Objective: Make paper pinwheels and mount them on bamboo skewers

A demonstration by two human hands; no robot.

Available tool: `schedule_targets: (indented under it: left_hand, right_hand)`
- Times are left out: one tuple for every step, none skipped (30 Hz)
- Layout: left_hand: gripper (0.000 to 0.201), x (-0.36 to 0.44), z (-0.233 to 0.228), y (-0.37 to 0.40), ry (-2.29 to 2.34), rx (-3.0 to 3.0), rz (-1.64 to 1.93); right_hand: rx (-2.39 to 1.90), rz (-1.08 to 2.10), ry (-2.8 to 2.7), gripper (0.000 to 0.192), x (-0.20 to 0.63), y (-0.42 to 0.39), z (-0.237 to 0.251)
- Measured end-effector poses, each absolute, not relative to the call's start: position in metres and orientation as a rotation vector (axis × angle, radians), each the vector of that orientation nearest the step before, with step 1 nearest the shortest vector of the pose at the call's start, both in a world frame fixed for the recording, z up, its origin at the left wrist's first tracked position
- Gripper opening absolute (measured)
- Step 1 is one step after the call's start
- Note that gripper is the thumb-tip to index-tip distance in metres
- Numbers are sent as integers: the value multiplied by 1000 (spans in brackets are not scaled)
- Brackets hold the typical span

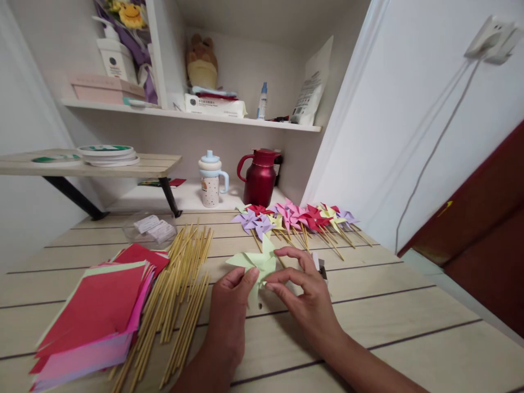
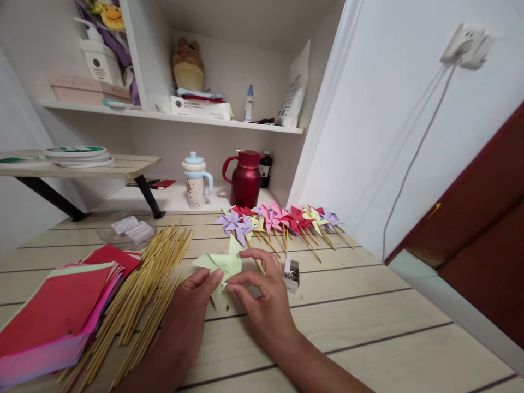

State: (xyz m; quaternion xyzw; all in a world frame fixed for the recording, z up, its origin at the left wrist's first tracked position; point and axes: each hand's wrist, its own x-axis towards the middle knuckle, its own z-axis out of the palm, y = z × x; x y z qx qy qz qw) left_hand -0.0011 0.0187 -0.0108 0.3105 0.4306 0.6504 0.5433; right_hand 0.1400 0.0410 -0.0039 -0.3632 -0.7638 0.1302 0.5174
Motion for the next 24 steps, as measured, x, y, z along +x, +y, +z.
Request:
schedule_targets:
  left_hand:
    - [25, 0, -8, 18, 1033, 720, 1543]
    - [25, 1, -5, 16, 1040, 705, 1542]
    - [24, 1, -2, 15, 1048, 693, 1544]
    - [24, 2, 1, 14, 1060, 686, 1547]
    - [25, 2, 3, 13, 1078, 688, 1543]
    - [25, 3, 5, 13, 1100, 696, 1541]
    - [24, 3, 7, 12, 1121, 707, 1538]
    - [23, 3, 8, 12, 1137, 721, 1532]
    - [22, 3, 9, 12, 1148, 734, 1528]
    - [22, 3, 9, 12, 1152, 748, 1525]
    - [23, 3, 9, 12, 1153, 760, 1527]
    - [24, 4, 8, 13, 1150, 768, 1531]
    - [24, 4, 8, 13, 1145, 777, 1533]
    - [24, 4, 7, 13, 1144, 783, 1537]
    - [23, 4, 6, 14, 1144, 786, 1538]
    - [22, 4, 5, 14, 1142, 785, 1534]
    - [22, 3, 4, 14, 1138, 775, 1532]
    - [21, 3, 3, 15, 1131, 762, 1529]
    - [20, 2, 2, 15, 1122, 746, 1528]
    - [19, 1, 0, 16, 1111, 728, 1531]
    - [19, -1, -2, 17, 1100, 714, 1536]
    - [19, -2, -3, 19, 1091, 702, 1546]
    - [20, -4, -5, 20, 1077, 695, 1556]
    - [20, -6, -7, 22, 1057, 689, 1568]
  right_hand:
    - [-887, 333, -1818, 7, 140, 41, -3]
    - [-898, 354, -1803, 7, 140, 41, -3]
    - [-907, 375, -1789, 7, 140, 41, -2]
    - [-916, 395, -1773, 7, 140, 41, -1]
    - [-926, 413, -1754, 7, 140, 41, 0]
    - [-933, 427, -1731, 7, 140, 41, 0]
    - [-937, 439, -1709, 8, 141, 41, 1]
    - [-938, 449, -1688, 10, 141, 41, 1]
    - [-938, 459, -1675, 11, 141, 41, 1]
    - [-936, 468, -1670, 12, 141, 41, 2]
    - [-934, 476, -1674, 12, 141, 41, 2]
    - [-931, 481, -1682, 12, 141, 41, 1]
    - [-928, 485, -1691, 11, 140, 41, 1]
    - [-925, 486, -1700, 10, 140, 41, 1]
    - [-921, 485, -1706, 9, 140, 41, 1]
    - [-916, 483, -1709, 9, 140, 41, 1]
    - [-911, 479, -1709, 9, 141, 41, 1]
    - [-905, 473, -1707, 9, 141, 41, 1]
    - [-898, 464, -1703, 8, 141, 41, 2]
    - [-892, 454, -1700, 6, 142, 42, 2]
    - [-888, 444, -1700, 7, 143, 42, 2]
    - [-884, 433, -1705, 11, 144, 43, 2]
    - [-879, 419, -1716, 16, 145, 44, 2]
    - [-875, 402, -1731, 19, 146, 44, 2]
